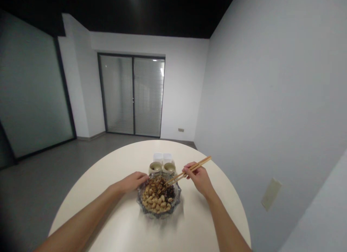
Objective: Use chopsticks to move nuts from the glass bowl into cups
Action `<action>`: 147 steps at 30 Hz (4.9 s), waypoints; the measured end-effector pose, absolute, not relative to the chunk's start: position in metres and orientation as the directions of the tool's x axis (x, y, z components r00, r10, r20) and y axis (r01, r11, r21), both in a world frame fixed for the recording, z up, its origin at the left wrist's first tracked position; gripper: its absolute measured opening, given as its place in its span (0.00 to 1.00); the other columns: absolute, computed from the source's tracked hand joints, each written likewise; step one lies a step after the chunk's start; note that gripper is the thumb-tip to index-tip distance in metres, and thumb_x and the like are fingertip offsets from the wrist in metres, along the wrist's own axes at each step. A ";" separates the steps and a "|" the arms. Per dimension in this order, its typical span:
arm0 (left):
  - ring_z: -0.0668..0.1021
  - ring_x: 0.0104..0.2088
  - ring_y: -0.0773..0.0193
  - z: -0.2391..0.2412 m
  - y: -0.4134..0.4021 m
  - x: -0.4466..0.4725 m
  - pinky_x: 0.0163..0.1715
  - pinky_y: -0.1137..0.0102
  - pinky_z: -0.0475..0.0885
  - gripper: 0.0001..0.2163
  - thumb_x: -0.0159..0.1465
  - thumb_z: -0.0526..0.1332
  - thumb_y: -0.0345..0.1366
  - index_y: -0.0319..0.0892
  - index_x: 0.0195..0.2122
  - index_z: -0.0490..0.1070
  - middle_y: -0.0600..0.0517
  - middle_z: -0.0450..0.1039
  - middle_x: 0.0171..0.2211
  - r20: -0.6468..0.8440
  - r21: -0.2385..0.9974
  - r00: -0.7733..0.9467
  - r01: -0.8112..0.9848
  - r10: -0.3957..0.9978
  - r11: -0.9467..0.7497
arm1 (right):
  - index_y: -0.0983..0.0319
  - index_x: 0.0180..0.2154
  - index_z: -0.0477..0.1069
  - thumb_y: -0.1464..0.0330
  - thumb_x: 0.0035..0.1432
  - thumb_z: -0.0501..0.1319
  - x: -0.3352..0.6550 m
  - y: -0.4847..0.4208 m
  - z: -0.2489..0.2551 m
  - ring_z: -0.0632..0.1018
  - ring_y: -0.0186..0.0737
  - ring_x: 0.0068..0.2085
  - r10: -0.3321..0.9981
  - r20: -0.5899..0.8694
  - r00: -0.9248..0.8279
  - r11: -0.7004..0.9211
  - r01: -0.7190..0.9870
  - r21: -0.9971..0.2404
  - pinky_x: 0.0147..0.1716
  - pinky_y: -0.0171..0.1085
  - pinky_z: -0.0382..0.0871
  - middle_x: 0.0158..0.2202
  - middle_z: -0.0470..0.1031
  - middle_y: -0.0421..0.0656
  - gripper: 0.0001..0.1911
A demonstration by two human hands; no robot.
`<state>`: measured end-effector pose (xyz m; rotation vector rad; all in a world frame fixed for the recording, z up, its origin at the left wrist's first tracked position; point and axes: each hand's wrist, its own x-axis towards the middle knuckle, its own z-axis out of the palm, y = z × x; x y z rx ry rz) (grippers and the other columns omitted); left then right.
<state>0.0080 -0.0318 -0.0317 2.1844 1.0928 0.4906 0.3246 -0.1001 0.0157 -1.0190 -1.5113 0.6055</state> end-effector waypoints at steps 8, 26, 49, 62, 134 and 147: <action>0.71 0.25 0.63 -0.028 -0.036 0.009 0.24 0.72 0.65 0.32 0.62 0.46 0.62 0.37 0.36 0.74 0.49 0.73 0.29 -0.008 0.742 0.581 0.549 0.814 -0.385 | 0.62 0.32 0.74 0.53 0.50 0.69 0.321 -0.101 0.014 0.79 0.41 0.27 0.869 0.494 0.025 0.467 0.286 -0.836 0.28 0.37 0.76 0.26 0.79 0.44 0.19; 0.71 0.26 0.63 -0.028 -0.036 0.010 0.24 0.72 0.66 0.32 0.62 0.46 0.62 0.36 0.35 0.74 0.48 0.73 0.29 -0.002 0.748 0.571 0.546 0.821 -0.378 | 0.62 0.32 0.75 0.54 0.52 0.68 0.320 -0.103 0.016 0.80 0.41 0.27 0.843 0.537 0.042 0.500 0.308 -0.809 0.28 0.38 0.78 0.26 0.79 0.44 0.17; 0.72 0.26 0.63 -0.028 -0.035 0.008 0.25 0.72 0.65 0.30 0.64 0.45 0.59 0.37 0.33 0.74 0.49 0.73 0.27 0.029 0.709 0.592 0.555 0.805 -0.435 | 0.58 0.32 0.78 0.59 0.54 0.68 0.268 -0.094 -0.008 0.80 0.45 0.37 0.753 0.635 0.174 0.578 0.286 -0.764 0.42 0.44 0.75 0.33 0.81 0.43 0.10; 0.71 0.26 0.64 -0.030 -0.033 0.009 0.26 0.72 0.64 0.30 0.64 0.45 0.59 0.36 0.33 0.74 0.49 0.73 0.27 0.036 0.691 0.586 0.570 0.810 -0.443 | 0.62 0.33 0.74 0.51 0.54 0.65 0.311 -0.092 0.010 0.80 0.43 0.31 0.793 0.581 0.185 0.538 0.236 -0.809 0.27 0.37 0.75 0.30 0.80 0.47 0.20; 0.71 0.27 0.63 -0.026 -0.038 0.012 0.24 0.73 0.67 0.29 0.63 0.47 0.59 0.36 0.34 0.74 0.48 0.72 0.29 0.008 0.749 0.581 0.536 0.814 -0.390 | 0.62 0.31 0.76 0.53 0.49 0.69 0.306 -0.102 0.019 0.78 0.41 0.27 0.768 0.600 0.225 0.555 0.235 -0.798 0.25 0.39 0.77 0.29 0.79 0.46 0.18; 0.71 0.26 0.63 -0.025 -0.036 0.011 0.26 0.72 0.64 0.30 0.64 0.45 0.59 0.37 0.33 0.75 0.49 0.73 0.27 0.043 0.701 0.584 0.560 0.811 -0.441 | 0.59 0.32 0.78 0.55 0.54 0.66 0.271 -0.095 -0.003 0.79 0.45 0.35 0.769 0.613 0.184 0.568 0.246 -0.786 0.39 0.44 0.76 0.33 0.81 0.45 0.14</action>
